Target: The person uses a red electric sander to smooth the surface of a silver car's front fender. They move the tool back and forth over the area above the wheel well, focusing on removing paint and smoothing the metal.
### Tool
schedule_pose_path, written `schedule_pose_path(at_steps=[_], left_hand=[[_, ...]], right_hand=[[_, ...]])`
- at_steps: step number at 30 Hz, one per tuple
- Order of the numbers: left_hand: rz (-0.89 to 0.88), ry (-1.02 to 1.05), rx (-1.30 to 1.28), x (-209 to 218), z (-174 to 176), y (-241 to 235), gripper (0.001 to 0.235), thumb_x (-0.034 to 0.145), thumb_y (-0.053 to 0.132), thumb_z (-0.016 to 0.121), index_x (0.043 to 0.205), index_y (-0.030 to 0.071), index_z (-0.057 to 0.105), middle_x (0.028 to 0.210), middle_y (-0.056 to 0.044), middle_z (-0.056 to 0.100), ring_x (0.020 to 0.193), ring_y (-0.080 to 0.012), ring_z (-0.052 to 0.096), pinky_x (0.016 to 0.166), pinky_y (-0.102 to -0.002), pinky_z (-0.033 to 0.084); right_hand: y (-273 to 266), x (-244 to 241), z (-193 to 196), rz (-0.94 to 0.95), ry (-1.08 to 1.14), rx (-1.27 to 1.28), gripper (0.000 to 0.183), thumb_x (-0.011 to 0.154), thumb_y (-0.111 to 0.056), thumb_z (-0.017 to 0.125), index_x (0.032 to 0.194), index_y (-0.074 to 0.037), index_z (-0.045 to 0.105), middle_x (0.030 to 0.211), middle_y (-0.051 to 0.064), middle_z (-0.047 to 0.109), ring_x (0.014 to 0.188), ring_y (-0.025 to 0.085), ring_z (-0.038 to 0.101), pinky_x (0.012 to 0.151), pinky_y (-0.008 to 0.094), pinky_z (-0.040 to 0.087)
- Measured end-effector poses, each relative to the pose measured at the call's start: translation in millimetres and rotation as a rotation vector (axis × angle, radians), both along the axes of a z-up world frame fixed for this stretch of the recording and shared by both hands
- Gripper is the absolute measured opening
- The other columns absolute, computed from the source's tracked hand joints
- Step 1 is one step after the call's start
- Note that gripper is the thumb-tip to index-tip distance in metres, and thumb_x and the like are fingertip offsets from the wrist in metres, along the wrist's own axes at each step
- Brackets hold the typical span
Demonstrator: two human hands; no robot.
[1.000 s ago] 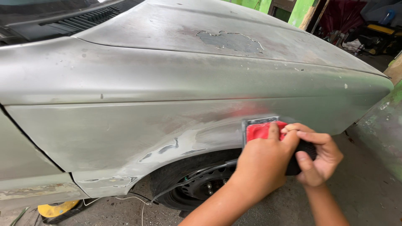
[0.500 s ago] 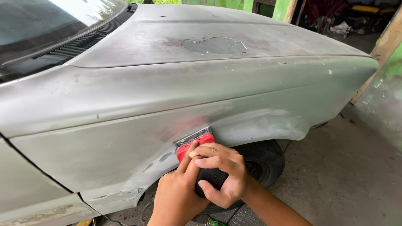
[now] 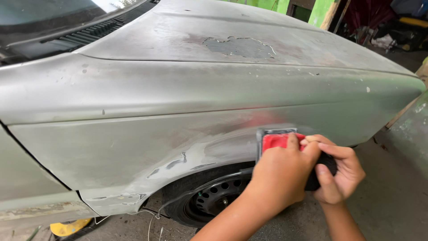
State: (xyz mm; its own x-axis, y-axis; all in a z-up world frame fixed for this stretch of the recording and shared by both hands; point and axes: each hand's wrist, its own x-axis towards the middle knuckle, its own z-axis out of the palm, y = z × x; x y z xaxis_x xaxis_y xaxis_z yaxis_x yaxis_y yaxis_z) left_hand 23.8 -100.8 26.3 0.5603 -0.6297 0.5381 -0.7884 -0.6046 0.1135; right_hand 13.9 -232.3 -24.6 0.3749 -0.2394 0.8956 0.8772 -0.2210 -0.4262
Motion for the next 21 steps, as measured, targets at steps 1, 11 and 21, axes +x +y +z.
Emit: schedule_pose_path(at_steps=[1,11,21], left_hand=[[0.007,-0.003,-0.012,1,-3,-5,0.075,0.068,0.020,0.079,0.135,0.005,0.049,0.139,-0.042,0.055,0.073,-0.0485,0.072,0.049,-0.053,0.054],[-0.027,0.025,-0.093,-9,0,80,0.072,0.068,0.019,0.077,0.133,0.009,0.049,0.144,-0.035,0.053,0.066,-0.0555,0.067,0.049,-0.062,0.053],[0.237,0.020,-0.224,-26,-57,199,0.073,0.063,0.018,0.063,0.136,0.019,0.056,0.159,-0.002,0.048,0.041,-0.0362,0.064,0.038,-0.043,0.052]], right_hand=[[-5,2,-2,0.007,-0.003,-0.012,0.037,0.093,-0.025,0.059,0.113,0.006,0.053,0.117,0.039,0.063,0.108,0.043,0.069,0.108,0.052,0.058],[57,-4,10,0.012,-0.027,-0.130,0.034,0.091,-0.027,0.062,0.112,-0.001,0.058,0.117,0.031,0.067,0.108,0.037,0.071,0.106,0.048,0.058],[171,-12,34,0.232,-0.195,-0.485,0.026,0.089,-0.017,0.062,0.112,-0.006,0.059,0.111,0.025,0.069,0.084,0.035,0.072,0.084,0.047,0.062]])
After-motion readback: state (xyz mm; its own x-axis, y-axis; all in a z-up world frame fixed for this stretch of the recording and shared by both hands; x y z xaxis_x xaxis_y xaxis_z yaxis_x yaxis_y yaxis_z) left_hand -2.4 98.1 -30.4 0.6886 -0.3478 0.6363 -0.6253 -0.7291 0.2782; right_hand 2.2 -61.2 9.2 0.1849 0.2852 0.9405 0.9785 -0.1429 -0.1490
